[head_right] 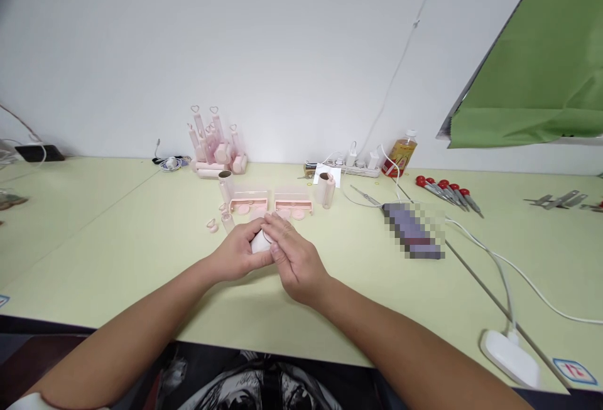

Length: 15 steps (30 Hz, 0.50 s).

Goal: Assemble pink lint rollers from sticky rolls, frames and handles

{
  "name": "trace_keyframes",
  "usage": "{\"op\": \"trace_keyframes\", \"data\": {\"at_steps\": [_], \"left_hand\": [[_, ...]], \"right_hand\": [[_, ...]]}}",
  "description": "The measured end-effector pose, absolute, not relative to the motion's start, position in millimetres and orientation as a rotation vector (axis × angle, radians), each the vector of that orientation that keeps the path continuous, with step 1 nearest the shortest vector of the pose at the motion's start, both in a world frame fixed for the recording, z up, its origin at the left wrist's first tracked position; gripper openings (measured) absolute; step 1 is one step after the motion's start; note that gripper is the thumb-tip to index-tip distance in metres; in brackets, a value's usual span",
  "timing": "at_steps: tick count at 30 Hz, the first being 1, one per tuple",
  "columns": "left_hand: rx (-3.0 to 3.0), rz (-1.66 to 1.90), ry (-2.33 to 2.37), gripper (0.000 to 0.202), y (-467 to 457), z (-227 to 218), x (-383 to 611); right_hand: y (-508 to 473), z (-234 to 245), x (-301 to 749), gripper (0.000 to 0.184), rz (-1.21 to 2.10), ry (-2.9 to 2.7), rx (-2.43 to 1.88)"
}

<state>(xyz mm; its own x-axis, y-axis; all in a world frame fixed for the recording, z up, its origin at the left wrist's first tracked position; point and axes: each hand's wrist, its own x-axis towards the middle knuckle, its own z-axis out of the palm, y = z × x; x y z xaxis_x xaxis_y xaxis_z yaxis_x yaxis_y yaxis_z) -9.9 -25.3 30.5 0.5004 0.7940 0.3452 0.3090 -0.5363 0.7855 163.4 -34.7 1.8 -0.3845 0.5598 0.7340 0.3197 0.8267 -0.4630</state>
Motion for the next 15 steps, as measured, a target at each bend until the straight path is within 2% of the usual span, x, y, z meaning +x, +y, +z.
{"op": "trace_keyframes", "data": {"at_steps": [15], "left_hand": [[2.074, 0.965, 0.900, 0.036, -24.6, 27.3, -9.5]], "right_hand": [[-37.4, 4.1, 163.4, 0.049, 0.361, -2.050, -0.736]]}}
